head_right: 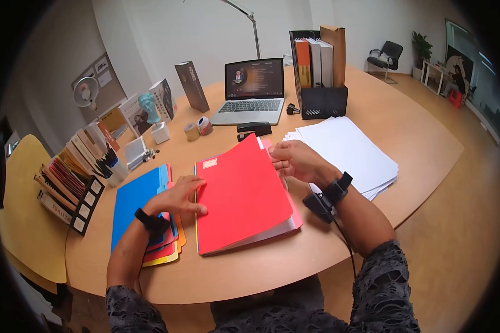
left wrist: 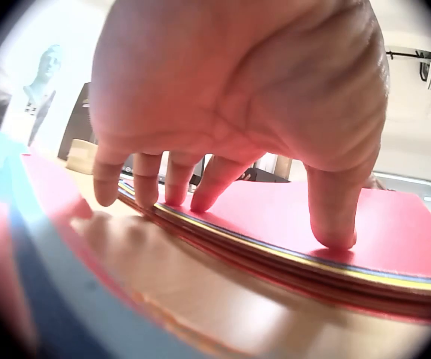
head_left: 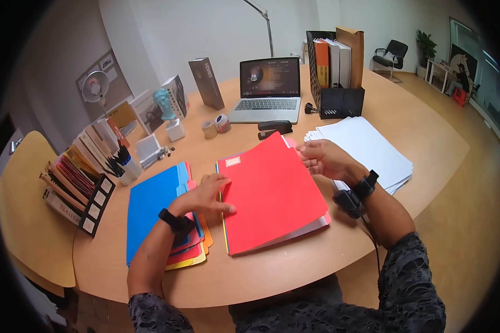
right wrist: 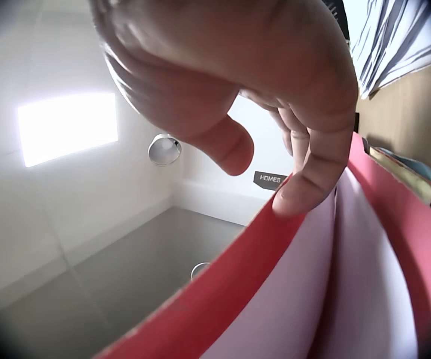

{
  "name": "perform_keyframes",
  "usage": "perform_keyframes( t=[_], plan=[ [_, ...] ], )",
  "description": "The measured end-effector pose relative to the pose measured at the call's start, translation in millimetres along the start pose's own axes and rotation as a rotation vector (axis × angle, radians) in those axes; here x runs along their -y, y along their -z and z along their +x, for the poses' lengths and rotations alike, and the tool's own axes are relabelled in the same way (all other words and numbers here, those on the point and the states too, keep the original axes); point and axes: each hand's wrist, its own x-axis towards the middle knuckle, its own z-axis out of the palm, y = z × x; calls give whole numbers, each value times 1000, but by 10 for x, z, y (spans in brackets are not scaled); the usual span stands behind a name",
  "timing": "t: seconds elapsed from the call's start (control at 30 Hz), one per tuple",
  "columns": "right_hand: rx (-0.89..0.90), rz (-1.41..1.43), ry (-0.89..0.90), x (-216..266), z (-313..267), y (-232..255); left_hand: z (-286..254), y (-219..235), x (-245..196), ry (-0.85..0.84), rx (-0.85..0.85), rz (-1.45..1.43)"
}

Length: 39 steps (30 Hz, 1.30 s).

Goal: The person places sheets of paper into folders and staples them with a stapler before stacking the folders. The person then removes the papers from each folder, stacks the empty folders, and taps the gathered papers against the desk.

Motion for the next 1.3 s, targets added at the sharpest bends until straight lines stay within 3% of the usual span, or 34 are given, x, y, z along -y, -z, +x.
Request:
perform_keyframes(
  t=[0.1,0.17,0.2,0.27,0.43,0.7,0.77,0.83,0.87,0.9,1.13,1.3],
  plan=[
    [67,-54,5,-4,-23,-44,213,234,37,105,-69,-133],
    [55,-101,-23,-21,5,-32,446,219,287,143,-361,-304],
    [59,-108,-21,-18,11,-25,548,188,374,144,-369,-305],
    [82,-110,-32,3,1,-6,745,140,463,226,-399,-653],
    [158,-78,49,39,-77,-114,943,83,445,200,-268,-732],
    [291,20,122,71,-125,-232,949,-20,778,70,-477,-1161],
    [230,-8,128,74,-139,-191,965,6,890,60,-499,-1240],
    [168,-40,130,87,-144,-133,937,-3,905,12,-798,-1740],
    [71,-149,116,99,-137,-103,721,2,678,70,-901,-1520],
    [-26,-258,102,104,-134,-82,331,-14,163,-106,-979,-1333],
    [-137,-316,86,-40,-20,75,284,-99,215,-100,-926,-1376],
    [-95,-298,24,-24,-40,-68,281,-210,314,-84,-891,-1434]
  ],
)
